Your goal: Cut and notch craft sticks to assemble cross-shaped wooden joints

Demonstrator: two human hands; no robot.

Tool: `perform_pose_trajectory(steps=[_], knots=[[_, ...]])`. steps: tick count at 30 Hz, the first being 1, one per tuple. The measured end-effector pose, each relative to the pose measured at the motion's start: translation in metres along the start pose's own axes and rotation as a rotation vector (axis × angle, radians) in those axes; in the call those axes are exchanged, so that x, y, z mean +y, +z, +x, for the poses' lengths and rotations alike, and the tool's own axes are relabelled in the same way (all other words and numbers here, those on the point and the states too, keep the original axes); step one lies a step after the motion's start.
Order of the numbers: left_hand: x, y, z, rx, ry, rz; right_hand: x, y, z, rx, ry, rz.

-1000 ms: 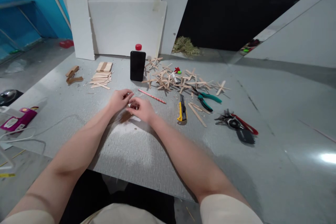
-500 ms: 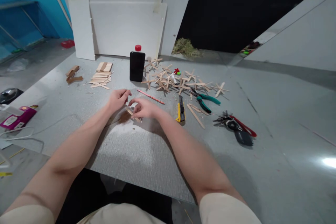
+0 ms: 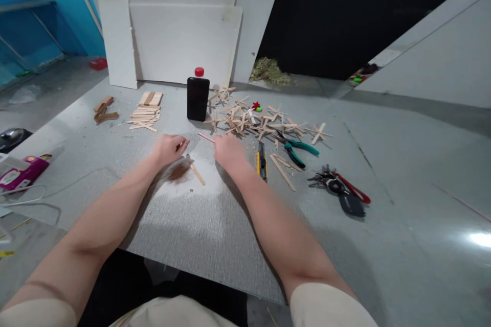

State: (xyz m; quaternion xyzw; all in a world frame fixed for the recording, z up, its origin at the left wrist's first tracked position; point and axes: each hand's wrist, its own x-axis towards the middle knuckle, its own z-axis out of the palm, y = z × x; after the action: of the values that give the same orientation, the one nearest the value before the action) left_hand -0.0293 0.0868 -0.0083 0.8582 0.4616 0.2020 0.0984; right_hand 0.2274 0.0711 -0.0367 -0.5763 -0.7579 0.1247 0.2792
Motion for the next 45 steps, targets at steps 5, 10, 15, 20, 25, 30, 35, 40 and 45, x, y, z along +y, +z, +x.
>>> perform_pose_trajectory(steps=[5, 10, 15, 20, 25, 30, 35, 40, 45], knots=[[0.002, 0.001, -0.001, -0.036, 0.055, 0.082, 0.012, 0.015, -0.001, -0.011, 0.023, -0.069], [-0.001, -0.001, -0.002, -0.031, 0.045, 0.139, 0.013, 0.019, -0.001, 0.008, 0.063, -0.073], [-0.007, 0.001, -0.001, 0.014, 0.016, 0.177, 0.001, 0.017, -0.003, 0.048, 0.116, -0.053], [-0.013, 0.004, 0.0, 0.078, 0.027, 0.209, -0.018, 0.002, -0.003, 0.022, 0.195, -0.036], [-0.014, 0.003, 0.0, 0.187, 0.105, 0.249, -0.04, -0.022, 0.001, -0.007, 0.248, 0.04], [0.003, -0.014, -0.002, 0.382, 0.325, 0.306, -0.065, -0.042, -0.002, 0.024, 0.162, 0.164], [0.043, -0.04, -0.02, 0.606, 0.655, 0.332, -0.083, -0.054, -0.008, -0.009, -0.062, 0.335], [0.094, -0.058, -0.049, 0.741, 1.048, 0.277, -0.085, -0.061, -0.008, 0.007, -0.175, 0.423], [0.146, -0.049, -0.067, 0.69, 1.392, 0.141, -0.085, -0.068, -0.007, -0.016, -0.241, 0.424]])
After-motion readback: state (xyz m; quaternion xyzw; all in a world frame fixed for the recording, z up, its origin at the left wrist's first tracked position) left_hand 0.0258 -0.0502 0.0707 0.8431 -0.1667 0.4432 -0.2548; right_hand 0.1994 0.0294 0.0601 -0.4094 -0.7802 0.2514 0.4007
